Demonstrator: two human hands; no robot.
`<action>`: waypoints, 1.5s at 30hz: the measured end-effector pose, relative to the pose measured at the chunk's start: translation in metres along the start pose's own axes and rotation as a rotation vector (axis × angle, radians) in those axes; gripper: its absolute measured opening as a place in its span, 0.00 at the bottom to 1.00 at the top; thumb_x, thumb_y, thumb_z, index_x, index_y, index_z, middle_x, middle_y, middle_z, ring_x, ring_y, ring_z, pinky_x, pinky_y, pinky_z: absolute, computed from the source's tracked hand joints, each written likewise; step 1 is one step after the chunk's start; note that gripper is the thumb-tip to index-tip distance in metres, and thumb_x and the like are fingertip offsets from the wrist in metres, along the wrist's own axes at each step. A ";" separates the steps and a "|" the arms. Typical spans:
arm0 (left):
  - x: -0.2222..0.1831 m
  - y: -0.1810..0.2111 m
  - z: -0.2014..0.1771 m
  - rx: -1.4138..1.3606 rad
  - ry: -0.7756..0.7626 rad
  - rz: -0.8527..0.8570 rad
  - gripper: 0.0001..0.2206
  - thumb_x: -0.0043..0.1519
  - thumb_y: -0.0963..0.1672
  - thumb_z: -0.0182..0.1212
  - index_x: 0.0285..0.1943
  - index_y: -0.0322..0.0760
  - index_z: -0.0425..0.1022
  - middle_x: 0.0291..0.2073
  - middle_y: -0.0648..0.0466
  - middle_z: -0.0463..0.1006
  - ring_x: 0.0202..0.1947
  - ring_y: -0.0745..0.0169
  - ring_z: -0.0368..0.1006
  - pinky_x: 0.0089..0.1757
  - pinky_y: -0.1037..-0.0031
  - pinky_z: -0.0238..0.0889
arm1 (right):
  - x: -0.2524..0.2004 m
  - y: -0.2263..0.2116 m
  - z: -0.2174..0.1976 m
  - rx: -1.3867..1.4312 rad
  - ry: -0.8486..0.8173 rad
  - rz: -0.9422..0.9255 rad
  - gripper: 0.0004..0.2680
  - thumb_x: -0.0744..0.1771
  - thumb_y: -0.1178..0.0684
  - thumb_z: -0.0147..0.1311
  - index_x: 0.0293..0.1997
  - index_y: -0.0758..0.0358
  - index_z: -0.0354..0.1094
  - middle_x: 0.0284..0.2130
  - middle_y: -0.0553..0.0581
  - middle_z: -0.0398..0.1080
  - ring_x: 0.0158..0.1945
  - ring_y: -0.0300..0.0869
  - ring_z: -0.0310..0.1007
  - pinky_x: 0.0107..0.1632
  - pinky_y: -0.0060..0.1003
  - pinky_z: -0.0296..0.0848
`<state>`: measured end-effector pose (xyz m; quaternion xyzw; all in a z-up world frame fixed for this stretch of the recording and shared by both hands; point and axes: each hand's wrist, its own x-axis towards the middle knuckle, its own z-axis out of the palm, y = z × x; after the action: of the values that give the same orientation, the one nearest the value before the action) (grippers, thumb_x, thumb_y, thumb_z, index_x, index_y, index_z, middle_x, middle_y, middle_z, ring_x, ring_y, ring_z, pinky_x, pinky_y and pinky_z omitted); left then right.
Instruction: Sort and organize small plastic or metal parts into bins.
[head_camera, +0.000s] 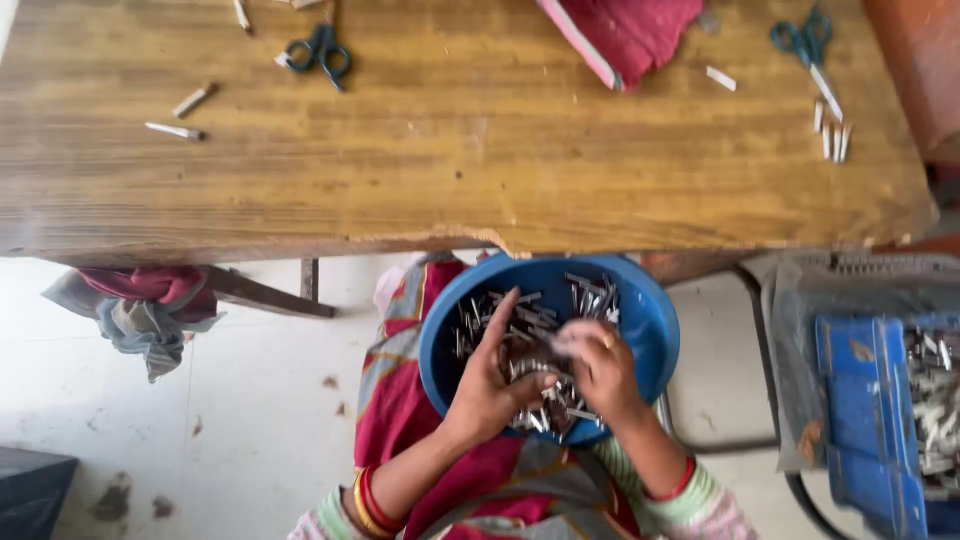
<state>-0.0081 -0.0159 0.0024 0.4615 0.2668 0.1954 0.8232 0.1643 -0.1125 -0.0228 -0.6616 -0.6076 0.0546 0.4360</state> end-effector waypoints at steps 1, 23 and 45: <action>-0.005 0.000 0.004 0.018 -0.068 0.010 0.49 0.57 0.32 0.66 0.83 0.49 0.36 0.47 0.52 0.77 0.36 0.68 0.74 0.34 0.77 0.74 | 0.005 -0.005 -0.003 -0.090 -0.094 0.105 0.08 0.64 0.66 0.55 0.43 0.65 0.76 0.41 0.60 0.75 0.46 0.52 0.76 0.47 0.41 0.74; 0.002 0.004 0.002 -0.074 -0.029 -0.025 0.51 0.55 0.32 0.63 0.83 0.55 0.32 0.43 0.48 0.80 0.41 0.62 0.78 0.35 0.74 0.74 | -0.010 0.015 -0.005 0.222 0.039 -0.035 0.05 0.64 0.64 0.58 0.38 0.60 0.75 0.45 0.59 0.75 0.41 0.47 0.79 0.44 0.38 0.78; -0.006 -0.098 -0.046 -0.299 0.046 -0.438 0.13 0.63 0.38 0.54 0.57 0.29 0.71 0.46 0.48 0.78 0.45 0.60 0.78 0.43 0.70 0.75 | -0.007 -0.026 0.005 0.147 -0.364 -0.191 0.32 0.61 0.42 0.67 0.74 0.53 0.57 0.54 0.55 0.69 0.58 0.51 0.71 0.63 0.46 0.71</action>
<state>-0.0339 -0.0387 -0.1006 0.2615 0.3471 0.0602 0.8986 0.1394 -0.1188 -0.0122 -0.5466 -0.7307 0.1757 0.3694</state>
